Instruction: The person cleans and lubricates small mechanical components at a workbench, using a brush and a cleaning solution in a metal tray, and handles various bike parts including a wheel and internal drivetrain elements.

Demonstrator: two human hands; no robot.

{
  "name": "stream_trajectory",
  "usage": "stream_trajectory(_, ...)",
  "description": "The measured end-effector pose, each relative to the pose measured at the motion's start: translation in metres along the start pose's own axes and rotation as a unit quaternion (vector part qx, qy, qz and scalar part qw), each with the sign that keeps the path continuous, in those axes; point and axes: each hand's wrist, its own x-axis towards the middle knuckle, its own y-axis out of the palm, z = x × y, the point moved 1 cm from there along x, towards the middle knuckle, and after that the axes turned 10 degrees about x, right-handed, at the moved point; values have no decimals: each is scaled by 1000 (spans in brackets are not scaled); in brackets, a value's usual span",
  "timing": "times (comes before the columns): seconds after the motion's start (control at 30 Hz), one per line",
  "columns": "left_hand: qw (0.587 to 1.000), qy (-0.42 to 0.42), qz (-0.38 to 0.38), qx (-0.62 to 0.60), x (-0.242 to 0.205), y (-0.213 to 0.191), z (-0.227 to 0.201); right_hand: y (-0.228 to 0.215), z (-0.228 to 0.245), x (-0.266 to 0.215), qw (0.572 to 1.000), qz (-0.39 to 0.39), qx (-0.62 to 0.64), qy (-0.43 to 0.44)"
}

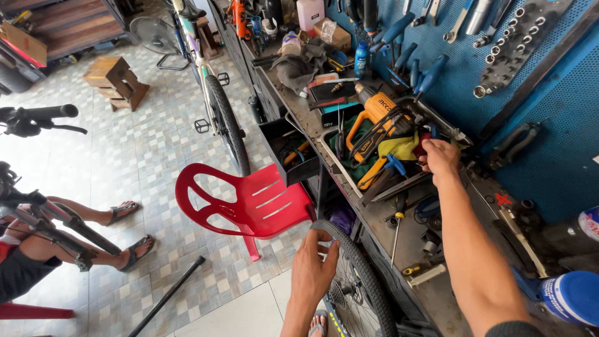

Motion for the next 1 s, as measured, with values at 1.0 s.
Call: stream_trajectory(1.0, 988, 73, 127, -55, 4, 56, -12, -110, -84, -241, 943, 90, 171, 269)
